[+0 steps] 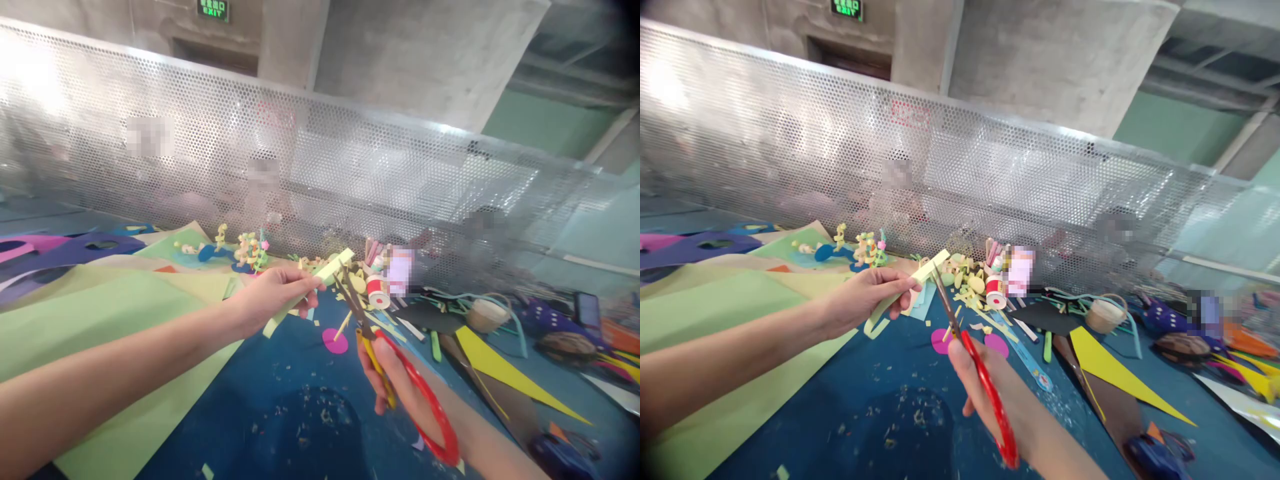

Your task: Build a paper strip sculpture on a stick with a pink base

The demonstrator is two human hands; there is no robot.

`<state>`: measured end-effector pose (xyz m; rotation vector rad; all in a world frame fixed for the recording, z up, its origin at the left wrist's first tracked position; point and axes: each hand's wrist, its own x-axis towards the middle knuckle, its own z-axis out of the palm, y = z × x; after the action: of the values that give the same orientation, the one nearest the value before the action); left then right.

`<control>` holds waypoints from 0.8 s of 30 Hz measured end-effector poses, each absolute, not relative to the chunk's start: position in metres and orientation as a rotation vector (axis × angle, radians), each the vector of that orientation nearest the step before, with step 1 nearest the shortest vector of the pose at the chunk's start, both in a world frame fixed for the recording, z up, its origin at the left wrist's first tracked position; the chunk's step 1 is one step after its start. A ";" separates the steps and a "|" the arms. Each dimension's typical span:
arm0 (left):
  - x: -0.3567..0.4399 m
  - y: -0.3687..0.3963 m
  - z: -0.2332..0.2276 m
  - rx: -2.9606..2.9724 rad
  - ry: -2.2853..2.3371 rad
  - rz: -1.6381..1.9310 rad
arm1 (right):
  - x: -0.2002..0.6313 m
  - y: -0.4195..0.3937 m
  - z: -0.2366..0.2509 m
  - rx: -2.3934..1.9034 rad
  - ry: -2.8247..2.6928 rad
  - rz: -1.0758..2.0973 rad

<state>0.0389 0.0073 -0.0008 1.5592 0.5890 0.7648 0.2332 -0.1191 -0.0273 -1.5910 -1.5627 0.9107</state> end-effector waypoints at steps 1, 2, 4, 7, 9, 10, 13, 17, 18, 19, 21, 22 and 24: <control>0.039 0.007 0.000 1.563 0.579 0.762 | 0.230 -0.120 -0.026 -1.636 -1.581 0.899; 0.038 0.006 0.001 1.574 0.565 0.750 | 0.227 -0.121 -0.024 -1.671 -1.588 0.911; 0.038 0.004 0.002 1.611 0.538 0.710 | 0.222 -0.123 -0.019 -1.723 -1.610 0.931; 0.038 0.001 0.003 1.660 0.501 0.629 | 0.216 -0.126 -0.011 -1.802 -1.662 0.879; 0.039 -0.001 0.004 1.652 0.475 0.593 | 0.212 -0.128 -0.009 -1.840 -1.693 0.824; 0.039 -0.002 0.004 1.638 0.464 0.581 | 0.211 -0.129 -0.008 -1.842 -1.713 0.794; 0.040 -0.004 0.003 1.606 0.450 0.578 | 0.210 -0.130 -0.010 -1.814 -1.776 0.715; 0.040 -0.007 0.001 1.611 0.437 0.562 | 0.210 -0.130 -0.015 -1.790 -1.773 0.721; 0.040 -0.007 0.001 1.615 0.437 0.556 | 0.209 -0.130 -0.016 -1.779 -1.762 0.726; 0.040 -0.008 0.001 1.619 0.440 0.552 | 0.209 -0.130 -0.017 -1.762 -1.754 0.728; 0.040 -0.009 0.001 1.624 0.443 0.552 | 0.209 -0.130 -0.018 -1.724 -1.752 0.717; 0.041 -0.009 0.002 1.626 0.443 0.556 | 0.209 -0.130 -0.018 -1.707 -1.758 0.711; 0.041 -0.009 0.002 1.626 0.440 0.566 | 0.209 -0.130 -0.019 -1.686 -1.780 0.707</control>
<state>0.0408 -0.0090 0.0019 1.6261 0.4395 0.5664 0.2093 -0.1304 -0.0193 -1.6858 -1.7805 0.7071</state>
